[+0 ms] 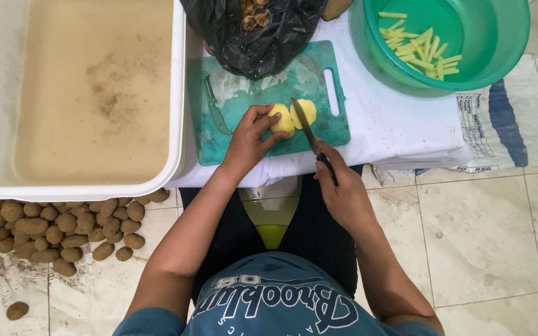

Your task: Peeling a potato and slicing it into thin strips for fries on a cutting board.

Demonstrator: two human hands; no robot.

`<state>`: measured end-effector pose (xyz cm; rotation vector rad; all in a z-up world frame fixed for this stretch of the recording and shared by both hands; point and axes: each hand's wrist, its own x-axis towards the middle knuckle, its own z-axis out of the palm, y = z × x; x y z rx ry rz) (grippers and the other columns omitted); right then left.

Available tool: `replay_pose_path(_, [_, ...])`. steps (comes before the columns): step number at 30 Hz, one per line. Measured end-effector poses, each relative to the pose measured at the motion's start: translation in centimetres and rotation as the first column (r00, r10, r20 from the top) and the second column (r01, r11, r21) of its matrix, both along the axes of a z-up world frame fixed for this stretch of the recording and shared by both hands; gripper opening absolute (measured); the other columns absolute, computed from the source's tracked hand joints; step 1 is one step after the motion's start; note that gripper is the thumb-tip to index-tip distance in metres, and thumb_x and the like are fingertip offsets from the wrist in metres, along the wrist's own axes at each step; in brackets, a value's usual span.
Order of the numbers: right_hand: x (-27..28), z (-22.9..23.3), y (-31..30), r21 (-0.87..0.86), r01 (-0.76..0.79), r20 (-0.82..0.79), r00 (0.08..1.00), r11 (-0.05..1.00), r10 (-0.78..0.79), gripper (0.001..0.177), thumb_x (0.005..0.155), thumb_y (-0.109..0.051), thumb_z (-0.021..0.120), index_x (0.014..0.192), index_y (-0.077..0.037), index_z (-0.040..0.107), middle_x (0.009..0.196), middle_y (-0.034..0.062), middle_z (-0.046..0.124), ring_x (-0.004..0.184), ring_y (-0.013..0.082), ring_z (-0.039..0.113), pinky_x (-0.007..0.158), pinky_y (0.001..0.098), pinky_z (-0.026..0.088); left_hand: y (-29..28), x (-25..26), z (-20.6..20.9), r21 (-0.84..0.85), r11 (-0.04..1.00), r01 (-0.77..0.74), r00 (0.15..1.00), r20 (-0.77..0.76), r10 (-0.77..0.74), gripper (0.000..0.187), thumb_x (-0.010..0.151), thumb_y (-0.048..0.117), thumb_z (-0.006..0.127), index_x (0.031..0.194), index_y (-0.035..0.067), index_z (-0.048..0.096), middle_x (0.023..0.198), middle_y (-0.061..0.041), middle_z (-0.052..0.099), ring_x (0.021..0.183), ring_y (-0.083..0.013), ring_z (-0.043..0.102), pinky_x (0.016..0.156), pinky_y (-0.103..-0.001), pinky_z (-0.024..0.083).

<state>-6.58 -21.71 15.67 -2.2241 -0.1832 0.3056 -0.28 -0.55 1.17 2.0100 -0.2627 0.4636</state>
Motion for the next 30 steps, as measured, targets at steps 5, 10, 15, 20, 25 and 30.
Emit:
replay_pose_path(5, [0.4, 1.2, 1.8, 0.025, -0.055, 0.064, 0.996, 0.998, 0.054, 0.044, 0.107, -0.014, 0.045, 0.150, -0.004, 0.051, 0.109, 0.0241, 0.071, 0.101, 0.0325, 0.070, 0.087, 0.0459, 0.056, 0.0, 0.0, -0.2, 0.024, 1.000, -0.015, 1.000, 0.026, 0.015, 0.038, 0.085, 0.020, 0.089, 0.117, 0.005, 0.076, 0.118, -0.015, 0.063, 0.111, -0.0402, 0.069, 0.095, -0.045, 0.060])
replay_pose_path(10, [0.9, 1.0, 2.4, -0.008, -0.095, 0.096, 0.991, 0.995, 0.095, 0.044, 0.108, -0.013, 0.044, 0.150, -0.002, 0.049, 0.124, 0.0272, 0.068, 0.109, 0.0322, 0.069, 0.096, 0.0480, 0.054, 0.1, 0.1, -0.8, 0.019, 1.000, -0.011, 0.999, 0.053, 0.010, 0.037, 0.085, 0.020, 0.089, 0.117, 0.006, 0.076, 0.115, -0.013, 0.062, 0.111, -0.0399, 0.069, 0.094, -0.043, 0.060])
replay_pose_path(15, [0.6, 1.4, 2.6, -0.030, -0.123, 0.064, 0.990, 0.992, 0.125, 0.045, 0.108, -0.011, 0.042, 0.151, 0.002, 0.046, 0.136, 0.0294, 0.061, 0.127, 0.0389, 0.059, 0.107, 0.0520, 0.046, 0.2, 0.2, -1.3, 0.030, 0.999, -0.017, 0.997, 0.074, 0.015, 0.036, 0.087, 0.022, 0.087, 0.118, 0.009, 0.075, 0.114, -0.012, 0.061, 0.109, -0.0386, 0.070, 0.092, -0.043, 0.061])
replay_pose_path(20, [0.8, 1.1, 2.8, -0.065, -0.135, 0.062, 0.988, 0.989, 0.139, 0.044, 0.108, -0.011, 0.043, 0.150, 0.003, 0.047, 0.139, 0.0276, 0.060, 0.129, 0.0380, 0.059, 0.107, 0.0508, 0.047, 0.3, 0.4, -2.0, 0.052, 0.999, -0.014, 0.999, 0.048, 0.011, 0.035, 0.088, 0.024, 0.086, 0.118, 0.011, 0.075, 0.114, -0.012, 0.060, 0.115, -0.0386, 0.068, 0.095, -0.044, 0.060])
replay_pose_path(25, [1.2, 0.6, 3.0, -0.092, -0.147, 0.060, 0.986, 0.985, 0.153, 0.044, 0.108, -0.011, 0.044, 0.149, 0.002, 0.048, 0.137, 0.0264, 0.062, 0.126, 0.0374, 0.061, 0.105, 0.0500, 0.050, 0.4, 0.5, -2.4, 0.044, 0.999, 0.008, 1.000, 0.015, -0.009, 0.035, 0.087, 0.024, 0.086, 0.117, 0.011, 0.074, 0.115, -0.012, 0.060, 0.119, -0.0395, 0.066, 0.096, -0.046, 0.059])
replay_pose_path(30, [1.6, -0.3, 3.2, -0.090, -0.145, 0.093, 0.984, 0.985, 0.153, 0.044, 0.108, -0.011, 0.045, 0.150, 0.002, 0.047, 0.134, 0.0273, 0.064, 0.122, 0.0388, 0.063, 0.099, 0.0503, 0.054, 0.4, 0.7, -2.9, 0.053, 0.999, 0.004, 1.000, 0.015, -0.004, 0.036, 0.086, 0.026, 0.087, 0.117, 0.014, 0.075, 0.115, -0.011, 0.060, 0.121, -0.0385, 0.065, 0.097, -0.045, 0.058])
